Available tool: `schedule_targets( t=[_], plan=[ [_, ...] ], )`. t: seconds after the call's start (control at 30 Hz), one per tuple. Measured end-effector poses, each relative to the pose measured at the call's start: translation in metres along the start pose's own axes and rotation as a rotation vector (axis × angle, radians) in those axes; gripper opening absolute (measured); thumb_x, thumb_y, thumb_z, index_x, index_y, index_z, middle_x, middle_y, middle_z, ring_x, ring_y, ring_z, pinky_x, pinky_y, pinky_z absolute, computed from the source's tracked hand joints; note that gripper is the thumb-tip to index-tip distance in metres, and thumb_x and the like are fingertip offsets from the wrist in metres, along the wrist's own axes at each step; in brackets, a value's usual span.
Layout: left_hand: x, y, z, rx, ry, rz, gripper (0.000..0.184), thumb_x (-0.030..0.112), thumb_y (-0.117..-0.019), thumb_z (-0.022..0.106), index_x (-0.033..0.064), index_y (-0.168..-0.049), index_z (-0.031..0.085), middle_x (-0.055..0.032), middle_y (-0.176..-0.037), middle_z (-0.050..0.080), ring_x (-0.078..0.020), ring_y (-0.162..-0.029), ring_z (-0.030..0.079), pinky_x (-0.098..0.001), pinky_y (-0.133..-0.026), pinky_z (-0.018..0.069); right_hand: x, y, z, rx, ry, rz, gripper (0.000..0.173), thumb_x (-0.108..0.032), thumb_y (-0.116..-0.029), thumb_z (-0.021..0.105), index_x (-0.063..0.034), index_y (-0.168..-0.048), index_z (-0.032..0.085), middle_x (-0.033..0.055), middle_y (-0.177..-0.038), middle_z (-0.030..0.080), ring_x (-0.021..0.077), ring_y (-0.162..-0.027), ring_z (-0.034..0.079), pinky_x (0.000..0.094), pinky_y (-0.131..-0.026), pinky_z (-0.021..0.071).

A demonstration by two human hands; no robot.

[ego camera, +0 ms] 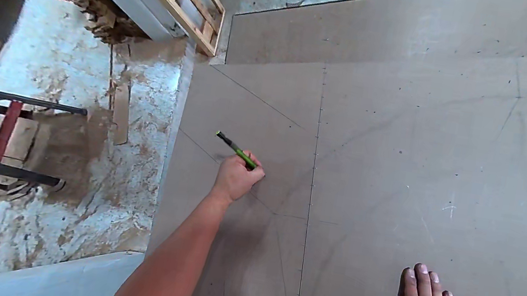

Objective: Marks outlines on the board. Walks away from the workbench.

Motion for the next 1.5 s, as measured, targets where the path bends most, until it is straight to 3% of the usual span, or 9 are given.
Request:
schedule_targets(
  t=[0.17,0.33,0.53,0.73,0.9,1.2,1.3,1.4,1.5],
  plan=[
    [0.026,-0.046,0.012,0.069,0.012,-0.014,0.014,0.021,-0.0873,0.068,0.0097,-0.094,0.07,-0.0051,-0.075,0.065,-0.0188,-0.067,0.062,-0.045,-0.064,0.0517,0.0,0.001,0.001,0.017,-0.006,-0.007,0.08,-0.062,-0.097,0.032,-0.013,-0.16,0.038,0.0094,-0.167,0.034,0.0286,-0.156,0.028,0.0554,-0.127,0.0177],
    [0.017,0.002,0.015,0.078,0.003,0.043,0.009,0.018,-0.0893,0.067,0.0103,-0.093,0.069,-0.0022,-0.072,0.064,-0.0139,-0.062,0.059,-0.0385,-0.058,0.0495,0.0,0.001,0.002,0.016,-0.009,0.005,0.08,-0.062,-0.0971,0.032,-0.0133,-0.161,0.037,0.0079,-0.167,0.033,0.0277,-0.156,0.028,0.0566,-0.127,0.0178],
    [0.031,-0.037,0.018,0.086,0.036,-0.017,0.014,0.021,-0.088,0.068,0.0086,-0.095,0.07,-0.0047,-0.076,0.067,-0.017,-0.067,0.063,-0.0432,-0.065,0.0532,0.0,0.003,0.004,0.041,-0.018,-0.004,0.078,-0.06,-0.0971,0.035,-0.0142,-0.161,0.037,0.0062,-0.168,0.033,0.0259,-0.156,0.027,0.0555,-0.127,0.0173],
    [0.031,-0.002,0.023,0.061,-0.004,0.038,0.008,0.018,-0.0885,0.069,0.0103,-0.092,0.069,-0.0024,-0.072,0.064,-0.0136,-0.063,0.059,-0.0382,-0.059,0.0499,0.001,0.0,0.002,0.053,-0.024,0.001,0.077,-0.059,-0.0973,0.035,-0.0148,-0.161,0.037,0.0054,-0.167,0.034,0.0251,-0.156,0.027,0.055,-0.128,0.0167],
    [0.03,-0.034,0.017,0.107,-0.019,-0.067,0.019,0.024,-0.0904,0.068,0.0075,-0.099,0.071,-0.0086,-0.083,0.069,-0.0224,-0.076,0.067,-0.0498,-0.072,0.0549,0.0,0.001,0.004,0.043,-0.023,-0.002,0.077,-0.06,-0.0982,0.033,-0.0145,-0.16,0.039,0.005,-0.168,0.032,0.0257,-0.157,0.026,0.0557,-0.128,0.0173],
    [-0.019,0.138,0.023,0.136,0.132,-0.22,0.01,0.016,-0.0937,0.061,0.0084,-0.095,0.068,-0.0035,-0.071,0.067,-0.0163,-0.057,0.062,-0.0368,-0.053,0.0528,-0.001,0.002,-0.002,0.048,-0.102,-0.011,0.074,-0.057,-0.0989,0.036,-0.0121,-0.158,0.043,0.008,-0.166,0.036,0.0277,-0.156,0.028,0.0581,-0.127,0.0168],
    [0.0,0.147,0.041,0.129,0.257,-0.181,0.01,0.015,-0.0901,0.063,0.0074,-0.091,0.068,-0.003,-0.068,0.066,-0.0143,-0.054,0.06,-0.0314,-0.05,0.0503,0.012,-0.048,-0.017,0.139,-0.455,-0.053,0.057,-0.044,-0.1003,0.048,-0.012,-0.145,0.059,0.0057,-0.15,0.058,0.0232,-0.144,0.049,0.0581,-0.123,0.0315],
    [0.026,0.127,0.053,0.102,0.303,-0.131,0.01,0.016,-0.0851,0.066,0.009,-0.089,0.07,-0.0029,-0.068,0.067,-0.0144,-0.056,0.062,-0.0318,-0.052,0.0518,0.045,-0.168,-0.04,0.195,-0.738,0.041,0.042,-0.036,-0.1038,0.051,-0.0136,-0.138,0.063,0.0019,-0.122,0.072,0.0127,-0.102,0.071,0.0402,-0.088,0.0617],
    [0.076,0.076,0.058,0.081,0.185,-0.086,0.009,0.019,-0.0867,0.067,0.0122,-0.09,0.072,-0.0015,-0.068,0.068,-0.014,-0.056,0.063,-0.0311,-0.051,0.0523,0.073,-0.273,-0.035,0.298,-0.921,0.154,0.034,-0.032,-0.1074,0.049,-0.0148,-0.131,0.067,0.0019,-0.101,0.075,0.0119,-0.075,0.07,0.0373,-0.068,0.0605]
  ],
)
Point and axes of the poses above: each hand's wrist, its own y-axis away from the middle knuckle, its own z-axis out of the palm, x = y × z, the point moved 4 cm from there along -y, towards the middle knuckle
